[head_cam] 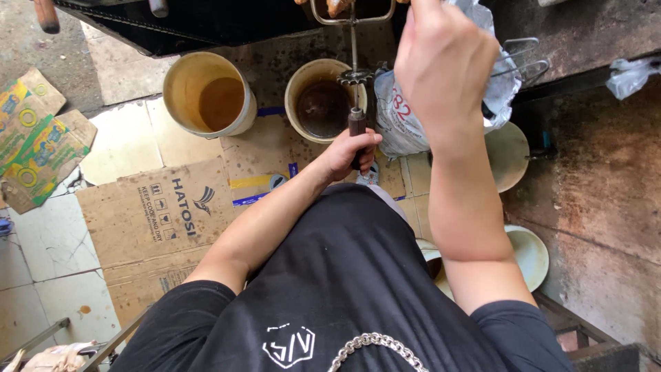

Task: The person tends a charcoal rotisserie grill. They grip the wooden handles of skewers holding roasted chickens, lift and reposition the skewers on the grill, use metal tongs to handle charcoal, and scoop charcoal from a woven bag into the grill while buckets below catch drippings.

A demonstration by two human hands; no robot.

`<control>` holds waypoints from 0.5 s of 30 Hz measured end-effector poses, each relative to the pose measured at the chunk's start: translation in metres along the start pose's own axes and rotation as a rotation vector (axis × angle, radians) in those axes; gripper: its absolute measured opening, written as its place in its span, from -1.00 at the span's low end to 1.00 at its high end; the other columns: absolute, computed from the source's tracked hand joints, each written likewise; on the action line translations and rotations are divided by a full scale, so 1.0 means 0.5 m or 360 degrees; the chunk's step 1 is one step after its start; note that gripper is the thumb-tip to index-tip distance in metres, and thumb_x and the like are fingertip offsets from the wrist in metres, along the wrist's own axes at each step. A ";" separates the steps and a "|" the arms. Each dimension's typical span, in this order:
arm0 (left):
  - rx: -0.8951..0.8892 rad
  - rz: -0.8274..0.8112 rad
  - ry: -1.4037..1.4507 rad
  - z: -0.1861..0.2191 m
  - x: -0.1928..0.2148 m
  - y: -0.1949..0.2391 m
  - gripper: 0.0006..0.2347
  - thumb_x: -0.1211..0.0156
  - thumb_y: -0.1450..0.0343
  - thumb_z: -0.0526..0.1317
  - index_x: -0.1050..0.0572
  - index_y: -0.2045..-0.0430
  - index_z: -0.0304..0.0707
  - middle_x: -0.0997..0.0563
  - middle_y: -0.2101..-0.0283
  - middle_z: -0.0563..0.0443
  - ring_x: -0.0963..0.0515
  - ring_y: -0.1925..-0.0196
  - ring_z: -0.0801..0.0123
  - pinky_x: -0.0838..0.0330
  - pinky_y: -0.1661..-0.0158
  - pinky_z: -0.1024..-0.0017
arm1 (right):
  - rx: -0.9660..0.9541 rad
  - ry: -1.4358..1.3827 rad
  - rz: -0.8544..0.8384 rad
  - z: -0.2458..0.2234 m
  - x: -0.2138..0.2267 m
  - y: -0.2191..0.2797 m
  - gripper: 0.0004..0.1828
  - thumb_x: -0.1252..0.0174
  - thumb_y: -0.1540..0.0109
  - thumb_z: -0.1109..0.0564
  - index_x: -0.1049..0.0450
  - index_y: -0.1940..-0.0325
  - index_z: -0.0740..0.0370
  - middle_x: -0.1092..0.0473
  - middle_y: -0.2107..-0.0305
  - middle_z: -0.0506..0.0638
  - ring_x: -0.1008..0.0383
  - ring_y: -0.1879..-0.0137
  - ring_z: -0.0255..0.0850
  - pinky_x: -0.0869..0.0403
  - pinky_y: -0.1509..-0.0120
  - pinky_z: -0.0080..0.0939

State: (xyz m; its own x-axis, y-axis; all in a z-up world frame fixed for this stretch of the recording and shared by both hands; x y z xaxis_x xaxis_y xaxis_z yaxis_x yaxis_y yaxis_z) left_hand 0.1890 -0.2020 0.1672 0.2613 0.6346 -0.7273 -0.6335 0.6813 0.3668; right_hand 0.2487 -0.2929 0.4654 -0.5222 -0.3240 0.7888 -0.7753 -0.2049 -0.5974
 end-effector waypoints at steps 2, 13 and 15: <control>-0.0006 -0.0024 0.0015 -0.005 0.003 -0.007 -0.74 -0.24 -0.46 -0.15 -0.32 0.57 -0.18 -0.29 0.66 0.05 -0.29 0.66 0.36 -0.21 0.57 0.35 | 0.0044 -0.0016 0.0039 -0.002 0.010 -0.005 -0.85 -0.21 -0.44 0.25 -0.44 -0.09 0.15 -0.49 0.40 0.12 -0.52 0.32 0.12 -0.44 0.29 0.03; -0.0062 -0.0004 -0.0058 0.015 0.007 -0.003 -0.73 -0.24 -0.44 -0.13 -0.31 0.61 -0.17 -0.30 0.68 0.03 -0.31 0.71 0.33 -0.22 0.65 0.33 | -0.0012 -0.0127 -0.0025 0.002 0.005 -0.012 -0.89 -0.14 -0.43 0.28 -0.48 -0.05 0.25 -0.48 0.36 0.17 -0.54 0.22 0.16 -0.46 0.16 0.13; -0.0042 -0.0020 -0.0022 0.013 0.013 -0.001 -0.72 -0.24 -0.44 -0.13 -0.30 0.61 -0.16 -0.30 0.68 0.04 -0.31 0.71 0.33 -0.22 0.65 0.32 | -0.0063 -0.0191 -0.0034 -0.012 0.013 -0.012 -0.78 -0.14 -0.38 0.27 -0.47 -0.12 0.29 -0.49 0.39 0.19 -0.54 0.29 0.17 -0.46 0.23 0.13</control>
State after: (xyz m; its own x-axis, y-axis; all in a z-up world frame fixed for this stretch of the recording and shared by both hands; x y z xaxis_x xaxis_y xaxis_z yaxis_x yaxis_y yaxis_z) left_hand 0.1958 -0.1956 0.1661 0.2795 0.6309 -0.7237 -0.6487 0.6798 0.3421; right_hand 0.2478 -0.2881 0.4751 -0.4610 -0.4285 0.7770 -0.8004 -0.1773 -0.5727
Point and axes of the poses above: each hand's wrist, its own y-axis away from the middle knuckle, its own x-axis out of the back of the hand, z = x × y, the point moved 7 cm from there along -y, towards the middle knuckle
